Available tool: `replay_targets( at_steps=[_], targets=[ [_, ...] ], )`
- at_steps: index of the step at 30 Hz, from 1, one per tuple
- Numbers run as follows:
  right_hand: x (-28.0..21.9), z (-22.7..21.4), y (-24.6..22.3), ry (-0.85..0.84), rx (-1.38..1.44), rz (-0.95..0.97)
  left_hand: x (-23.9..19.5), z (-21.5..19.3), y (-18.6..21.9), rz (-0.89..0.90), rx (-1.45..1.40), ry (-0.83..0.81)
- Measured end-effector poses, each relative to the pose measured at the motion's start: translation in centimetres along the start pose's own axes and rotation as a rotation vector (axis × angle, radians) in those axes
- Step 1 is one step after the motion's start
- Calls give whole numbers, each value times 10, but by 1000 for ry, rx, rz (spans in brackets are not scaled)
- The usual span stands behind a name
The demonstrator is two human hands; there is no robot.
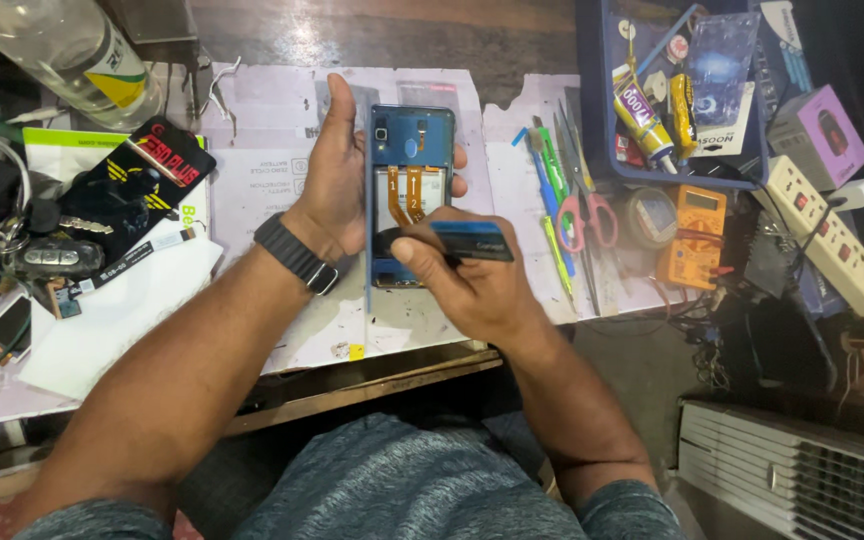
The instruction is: The person uses a prying tool to separate the back cover of a blue smartphone, then removes the cover to expose the internal components. The person reassembles the phone and powers it on to verify functionality.
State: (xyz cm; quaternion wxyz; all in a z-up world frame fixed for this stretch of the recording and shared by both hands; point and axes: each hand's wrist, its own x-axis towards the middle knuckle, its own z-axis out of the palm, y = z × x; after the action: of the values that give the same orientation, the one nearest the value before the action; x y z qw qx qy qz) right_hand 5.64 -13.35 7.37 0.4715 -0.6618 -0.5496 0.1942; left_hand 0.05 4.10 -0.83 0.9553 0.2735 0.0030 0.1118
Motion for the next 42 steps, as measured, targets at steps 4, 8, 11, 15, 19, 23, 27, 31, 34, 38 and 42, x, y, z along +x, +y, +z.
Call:
replay_targets(
  at_steps=[4, 8, 11, 15, 19, 23, 27, 31, 34, 38, 42],
  targets=[
    [3, 5, -7, -27, -17, -42, -2, -6, 1, -19, -53, -9],
    [5, 9, -6, -21, 45, 89, 1, -6, 2, -83, -246, -78],
    [2, 4, -8, -19, 7, 49, 0, 4, 7, -96, -258, -50],
    [-18, -22, 11, 16, 106, 131, -7, 7, 9, -112, -307, -55],
    [-33, -65, 49, -69, 201, 362, -3, 1, 14, -103, -305, -77],
    [-42, -75, 70, -92, 316, 560, -4, -4, 13, -90, -330, -105],
    [-42, -82, 61, -21, -318, 530, -3, -3, 12, -80, -346, -135],
    [-38, -67, 49, 185, -173, 434, -4, -5, 10, -57, -373, -174],
    [-35, -38, 48, 104, 226, 505, -5, -6, 9, -45, -387, -172],
    [-30, -3, 55, -83, 483, 453, -5, -11, 7, -40, -359, -140],
    [-23, 13, 59, -64, 774, 521, -2, -18, 5, -47, -386, -149]
  ],
)
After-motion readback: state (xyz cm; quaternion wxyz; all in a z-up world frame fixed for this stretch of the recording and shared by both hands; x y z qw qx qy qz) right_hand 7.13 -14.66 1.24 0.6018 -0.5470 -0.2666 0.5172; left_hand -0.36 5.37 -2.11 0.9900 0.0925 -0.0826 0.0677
